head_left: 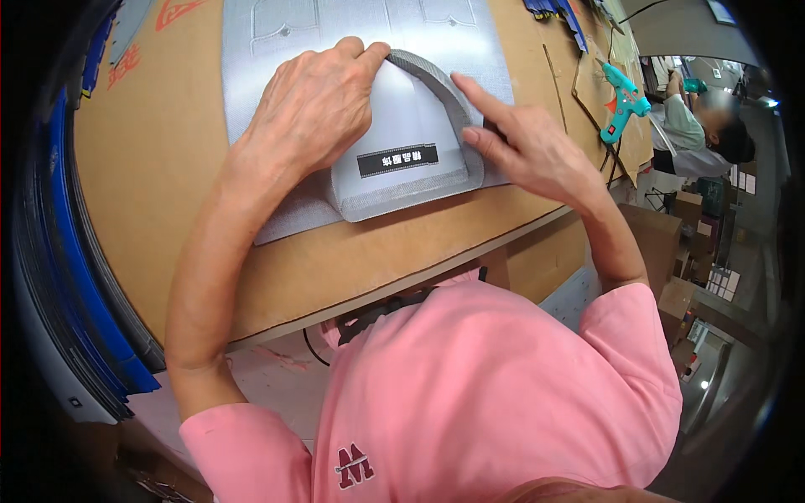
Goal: The person assembles a silver panel by applying hot glue to its surface and attaching curved gray strips. They use a hot glue gun to secure the pieces and then place the finished assembly onto a stack of similar panels.
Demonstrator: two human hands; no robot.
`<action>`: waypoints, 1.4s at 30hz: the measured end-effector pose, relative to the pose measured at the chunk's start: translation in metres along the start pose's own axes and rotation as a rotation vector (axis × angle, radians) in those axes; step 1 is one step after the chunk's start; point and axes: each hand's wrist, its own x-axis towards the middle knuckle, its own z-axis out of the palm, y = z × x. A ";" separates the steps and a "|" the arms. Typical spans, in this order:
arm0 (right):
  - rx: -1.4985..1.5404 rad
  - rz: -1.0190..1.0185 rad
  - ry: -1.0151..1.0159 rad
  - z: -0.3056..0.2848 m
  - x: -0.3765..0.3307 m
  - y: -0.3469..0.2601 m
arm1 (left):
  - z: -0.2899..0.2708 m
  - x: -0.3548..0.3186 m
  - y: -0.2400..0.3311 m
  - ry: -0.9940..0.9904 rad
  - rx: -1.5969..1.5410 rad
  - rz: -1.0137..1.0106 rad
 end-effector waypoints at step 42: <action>0.206 0.179 0.713 0.040 0.007 0.033 | -0.028 -0.018 -0.013 0.190 -0.140 -0.240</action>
